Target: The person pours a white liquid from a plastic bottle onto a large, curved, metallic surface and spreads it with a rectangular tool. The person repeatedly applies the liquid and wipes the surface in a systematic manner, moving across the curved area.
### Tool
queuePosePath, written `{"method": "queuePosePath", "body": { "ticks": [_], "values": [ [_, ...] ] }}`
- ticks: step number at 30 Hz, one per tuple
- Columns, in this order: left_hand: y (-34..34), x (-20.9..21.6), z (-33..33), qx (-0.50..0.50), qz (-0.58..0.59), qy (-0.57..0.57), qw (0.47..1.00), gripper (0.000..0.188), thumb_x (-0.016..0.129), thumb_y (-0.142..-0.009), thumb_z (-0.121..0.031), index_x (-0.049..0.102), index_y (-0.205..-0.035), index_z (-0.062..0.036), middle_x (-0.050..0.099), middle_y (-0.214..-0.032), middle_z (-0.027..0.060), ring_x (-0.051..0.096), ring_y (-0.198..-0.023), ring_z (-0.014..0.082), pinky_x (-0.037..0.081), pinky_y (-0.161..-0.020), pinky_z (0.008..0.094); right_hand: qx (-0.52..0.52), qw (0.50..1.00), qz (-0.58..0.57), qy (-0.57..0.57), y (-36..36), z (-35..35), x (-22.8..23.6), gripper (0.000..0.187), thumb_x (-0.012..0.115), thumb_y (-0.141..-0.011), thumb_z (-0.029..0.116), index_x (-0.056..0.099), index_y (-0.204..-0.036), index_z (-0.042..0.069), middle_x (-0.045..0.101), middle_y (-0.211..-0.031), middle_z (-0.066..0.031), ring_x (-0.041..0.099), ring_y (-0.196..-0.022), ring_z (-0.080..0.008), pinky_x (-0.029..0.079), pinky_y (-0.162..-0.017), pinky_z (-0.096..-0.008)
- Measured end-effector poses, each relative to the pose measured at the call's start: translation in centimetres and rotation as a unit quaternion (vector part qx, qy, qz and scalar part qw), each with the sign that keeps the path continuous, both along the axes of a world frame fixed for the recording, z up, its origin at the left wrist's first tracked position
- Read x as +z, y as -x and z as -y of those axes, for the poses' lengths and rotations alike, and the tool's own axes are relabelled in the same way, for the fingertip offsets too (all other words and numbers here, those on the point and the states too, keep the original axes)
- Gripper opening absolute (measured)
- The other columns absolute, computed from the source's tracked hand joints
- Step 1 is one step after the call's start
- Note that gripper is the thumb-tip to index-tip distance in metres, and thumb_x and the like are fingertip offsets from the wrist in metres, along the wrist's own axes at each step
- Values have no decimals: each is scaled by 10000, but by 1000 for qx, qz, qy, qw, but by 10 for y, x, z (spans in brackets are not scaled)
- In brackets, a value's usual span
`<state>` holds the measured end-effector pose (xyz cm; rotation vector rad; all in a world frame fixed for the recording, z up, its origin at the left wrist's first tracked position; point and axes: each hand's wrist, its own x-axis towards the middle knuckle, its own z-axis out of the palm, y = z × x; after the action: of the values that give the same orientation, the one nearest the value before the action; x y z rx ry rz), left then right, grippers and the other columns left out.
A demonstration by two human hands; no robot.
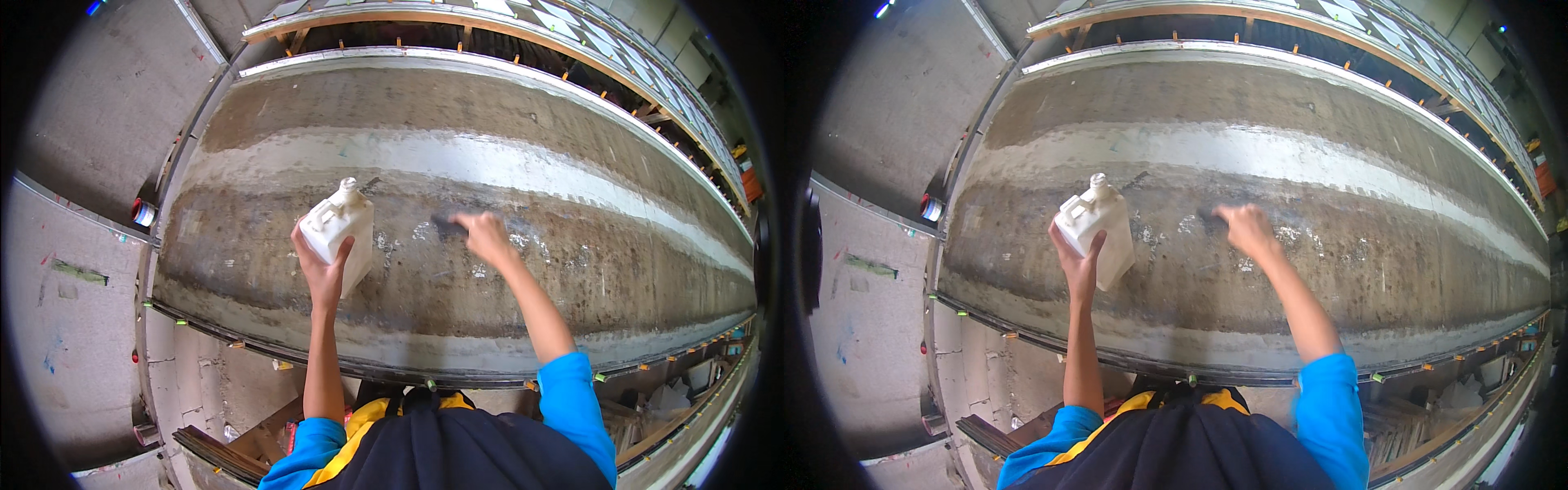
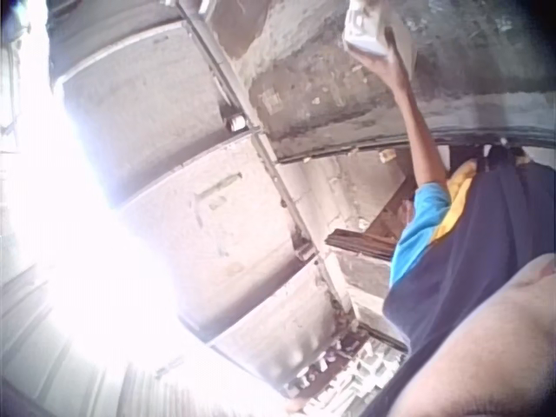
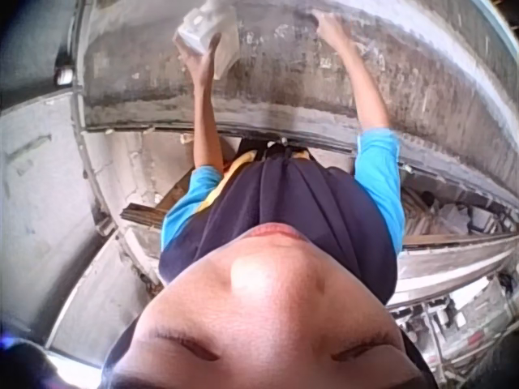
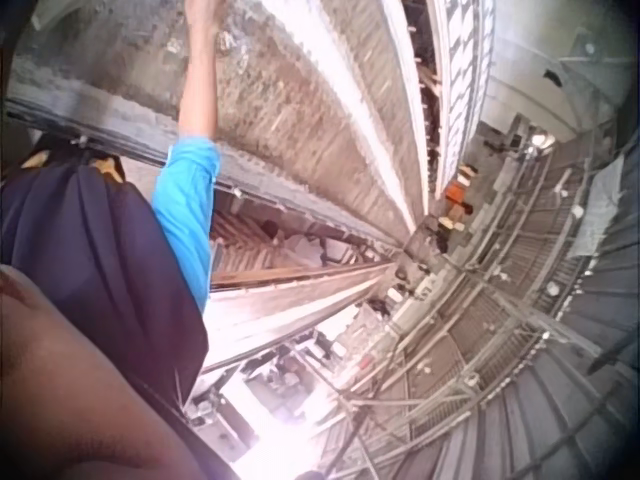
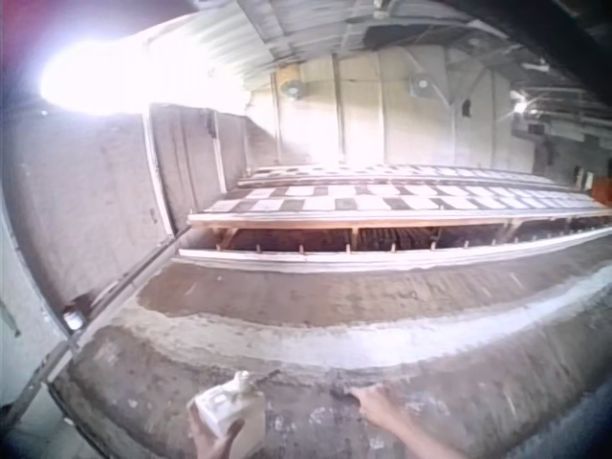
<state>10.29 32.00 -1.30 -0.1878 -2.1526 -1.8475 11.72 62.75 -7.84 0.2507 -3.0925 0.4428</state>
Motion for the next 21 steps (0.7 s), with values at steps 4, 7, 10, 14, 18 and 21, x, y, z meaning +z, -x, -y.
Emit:
{"method": "queuePosePath", "body": {
  "ticks": [4, 7, 10, 14, 18, 21],
  "values": [
    [-10, 0, 13, 15, 9, -3, 1000, 745, 757, -730, -238, 304, -1292, -53, 389, -1226, 128, 412, -1152, 248, 363, -956, 368, 128, 989, 39, 58, -59, 21, 24, 380, 542, -752, -66, 634, -1075, 110, 626, -615, -39, 477, -429, -86, 474, -444, -240],
    [-9, 4, 18, 12, 6, -7, 1000, 746, 756, -730, -239, 303, -1293, -54, 388, -1229, 128, 410, -1153, 249, 361, -954, 373, -46, 987, 110, 111, -36, 0, 53, 349, 564, -770, -20, 624, -1090, 104, 649, -656, -58, 551, -487, -93, 497, -477, -254],
    [-3, 8, 10, -10, 9, -14, 1000, 752, 759, -726, -242, 303, -1294, -55, 388, -1226, 128, 409, -1154, 253, 362, -954, 380, -209, 978, -12, -4, 8, -51, 33, 339, 551, -794, -5, 604, -1114, 92, 627, -623, -72, 525, -450, -98, 417, -384, -250],
    [10, 3, 19, -7, 5, 31, 999, 718, 739, -728, -189, 300, -1286, -80, 382, -1219, 114, 403, -1154, 249, 349, -966, 381, -314, 949, -5, -14, 41, -4, 5, 323, 497, -799, -54, 598, -1092, 37, 559, -550, -64, 425, -377, -100, 314, -314, -247],
    [23, 3, 13, -13, 19, 22, 999, 734, 747, -723, -204, 302, -1290, -70, 393, -1214, 121, 411, -1149, 254, 358, -958, 380, -147, 989, 2, 22, 39, 64, -1, 307, 489, -790, -63, 593, -1074, -6, 532, -533, -72, 357, -347, -97, 246, -298, -197],
    [36, 0, 19, -27, -16, 10, 999, 753, 769, -705, -218, 317, -1284, -53, 407, -1198, 126, 426, -1130, 245, 372, -938, 364, -244, 968, -14, 46, 59, 21, 29, 302, 516, -785, -44, 605, -1069, 10, 571, -553, -76, 418, -366, -87, 284, -295, -219]
  ]
}}
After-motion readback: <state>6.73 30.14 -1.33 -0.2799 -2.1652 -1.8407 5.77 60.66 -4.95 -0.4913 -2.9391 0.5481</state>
